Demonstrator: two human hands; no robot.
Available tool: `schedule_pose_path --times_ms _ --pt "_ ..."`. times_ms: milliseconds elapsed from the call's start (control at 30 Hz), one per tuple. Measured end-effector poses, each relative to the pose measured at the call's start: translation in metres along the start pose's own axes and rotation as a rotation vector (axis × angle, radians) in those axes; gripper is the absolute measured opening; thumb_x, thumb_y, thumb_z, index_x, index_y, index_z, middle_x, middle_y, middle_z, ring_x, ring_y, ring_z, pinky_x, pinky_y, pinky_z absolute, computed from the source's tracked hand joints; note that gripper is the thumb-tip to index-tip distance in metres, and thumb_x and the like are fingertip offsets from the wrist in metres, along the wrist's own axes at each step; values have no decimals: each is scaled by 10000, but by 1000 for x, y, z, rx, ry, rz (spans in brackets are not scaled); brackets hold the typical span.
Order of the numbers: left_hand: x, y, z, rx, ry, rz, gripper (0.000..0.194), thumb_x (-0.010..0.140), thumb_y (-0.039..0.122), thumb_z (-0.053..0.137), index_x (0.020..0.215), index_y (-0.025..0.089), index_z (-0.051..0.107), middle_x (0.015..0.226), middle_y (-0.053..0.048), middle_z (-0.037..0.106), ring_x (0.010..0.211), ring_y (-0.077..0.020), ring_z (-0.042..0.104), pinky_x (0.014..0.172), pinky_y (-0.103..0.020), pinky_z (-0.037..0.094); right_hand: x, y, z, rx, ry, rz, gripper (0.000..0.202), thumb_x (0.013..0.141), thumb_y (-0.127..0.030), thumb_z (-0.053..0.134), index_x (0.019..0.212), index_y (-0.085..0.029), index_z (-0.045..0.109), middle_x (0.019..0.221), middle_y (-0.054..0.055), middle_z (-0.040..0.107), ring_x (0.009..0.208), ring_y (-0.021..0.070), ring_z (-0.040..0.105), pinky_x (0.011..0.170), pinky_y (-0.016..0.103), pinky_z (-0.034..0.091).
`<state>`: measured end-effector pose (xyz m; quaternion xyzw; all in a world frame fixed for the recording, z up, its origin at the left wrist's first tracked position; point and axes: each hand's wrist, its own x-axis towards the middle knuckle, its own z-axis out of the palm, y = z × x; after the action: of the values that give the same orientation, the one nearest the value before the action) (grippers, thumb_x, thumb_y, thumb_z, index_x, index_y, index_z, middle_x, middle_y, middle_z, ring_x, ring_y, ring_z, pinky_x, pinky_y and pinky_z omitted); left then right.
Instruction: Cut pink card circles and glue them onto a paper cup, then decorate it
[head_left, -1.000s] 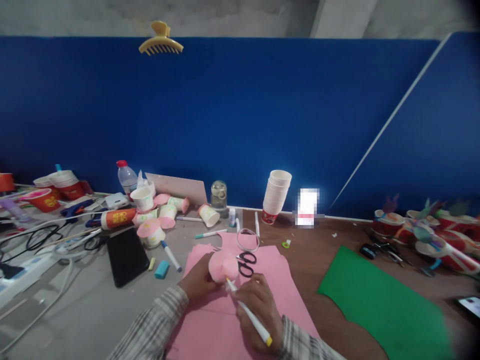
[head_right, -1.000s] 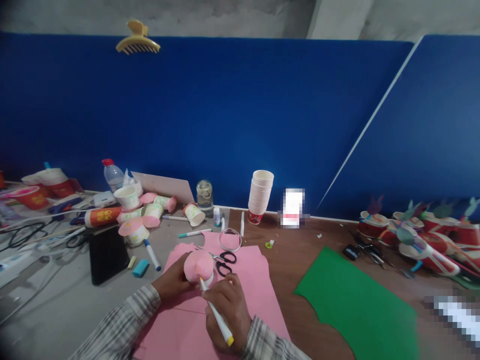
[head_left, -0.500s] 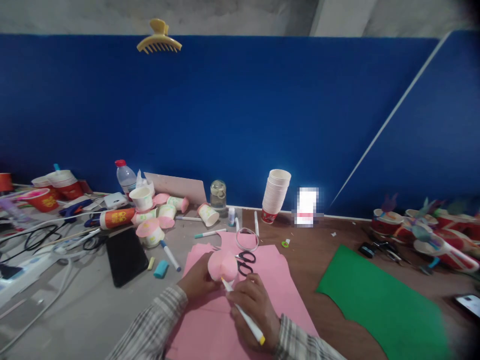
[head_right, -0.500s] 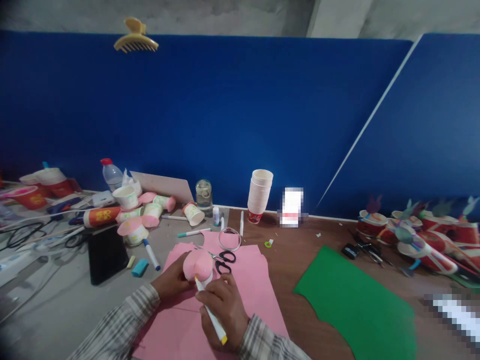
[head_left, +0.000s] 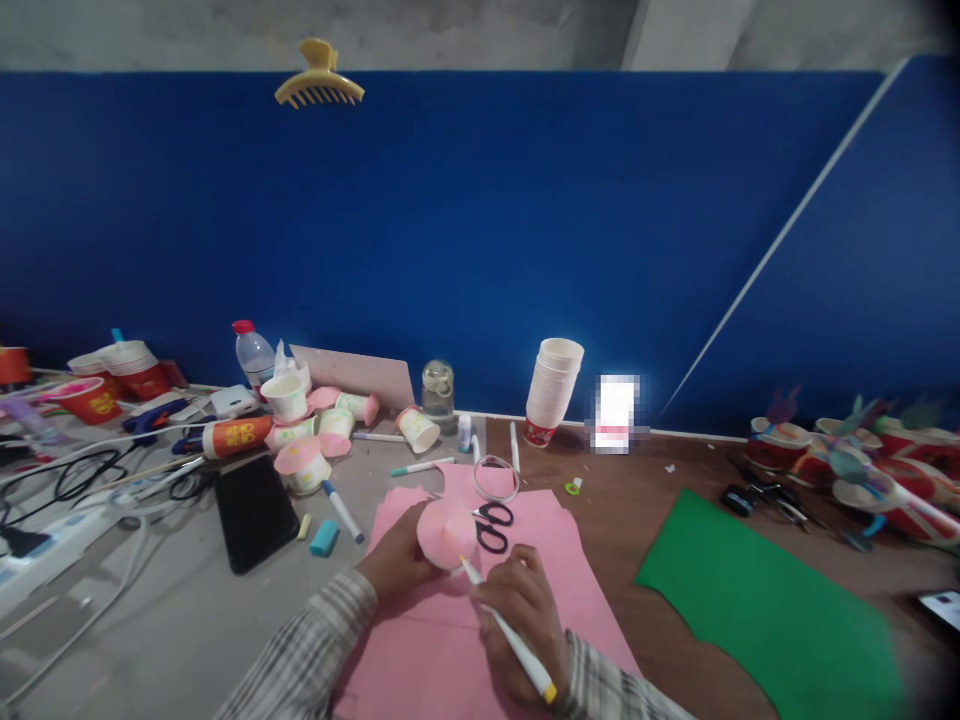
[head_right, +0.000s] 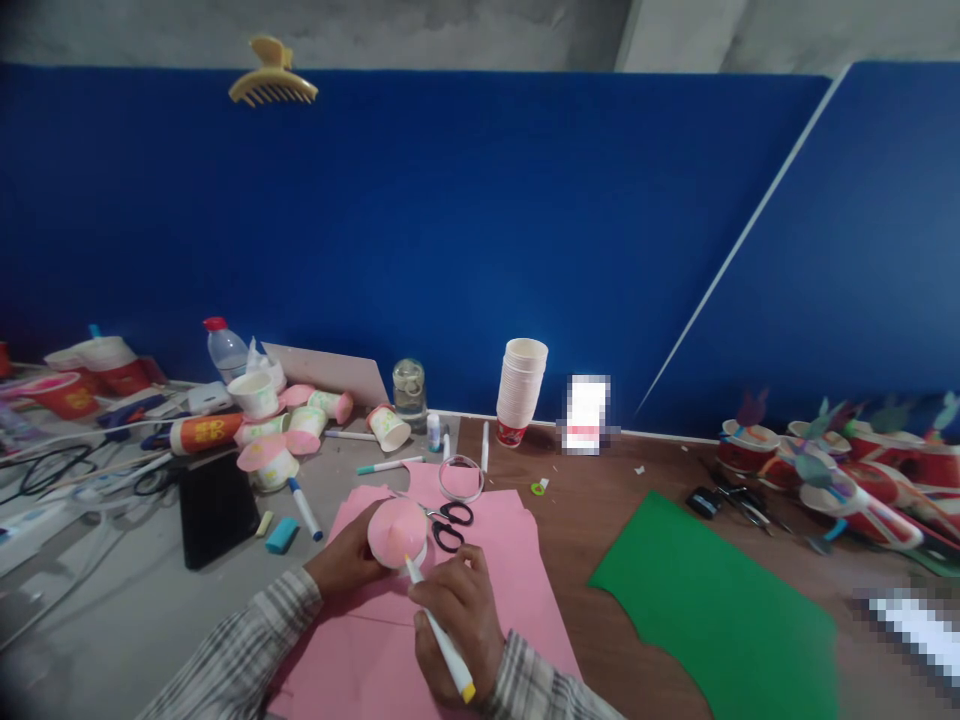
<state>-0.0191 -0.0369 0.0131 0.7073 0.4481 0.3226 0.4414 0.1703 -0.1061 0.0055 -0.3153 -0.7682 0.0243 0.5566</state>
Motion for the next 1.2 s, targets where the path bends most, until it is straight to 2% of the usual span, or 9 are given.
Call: schedule_pose_path --times_ms 200,400,633,767,1000,1200 --pt "-2 1 1 -55 8 -42 617 525 234 762 1083 237 499 1073 -41 625 985 -272 567 835 -372 491 -4 5 2 31 -16 56 268 644 -119 612 884 -237 631 679 -14 620 585 181 592 682 415 462" --pt "-1 -2 0 -50 -24 -41 624 525 266 766 1086 224 496 1067 -44 631 985 -275 569 852 -378 487 -3 6 2 17 -48 87 277 653 -119 608 896 -250 633 699 -5 630 609 192 600 680 418 462" --pt "1 -17 -2 24 -5 -21 666 504 269 772 1105 236 487 1113 -49 600 1031 -280 542 893 -388 469 -7 5 4 25 -124 19 295 643 -132 630 912 -253 614 701 -16 654 609 189 616 709 431 457" --pt "-1 -12 0 -32 -3 -35 646 528 282 763 1108 254 482 1090 -34 610 995 -273 561 842 -373 497 -7 5 3 5 -59 59 281 640 -130 628 893 -253 621 686 -14 640 597 191 610 713 447 460" --pt "-1 0 0 7 -8 -25 594 542 317 754 1075 235 505 1061 -40 628 972 -270 569 857 -375 483 -3 6 1 -27 -50 96 266 660 -125 600 889 -259 620 700 -14 648 598 188 608 675 426 471" --pt "0 -10 -2 60 -3 -40 638 515 291 763 1094 250 498 1066 -36 602 977 -275 551 829 -374 489 -7 4 3 33 -149 18 301 658 -138 625 932 -260 606 695 -21 649 613 186 618 705 436 486"
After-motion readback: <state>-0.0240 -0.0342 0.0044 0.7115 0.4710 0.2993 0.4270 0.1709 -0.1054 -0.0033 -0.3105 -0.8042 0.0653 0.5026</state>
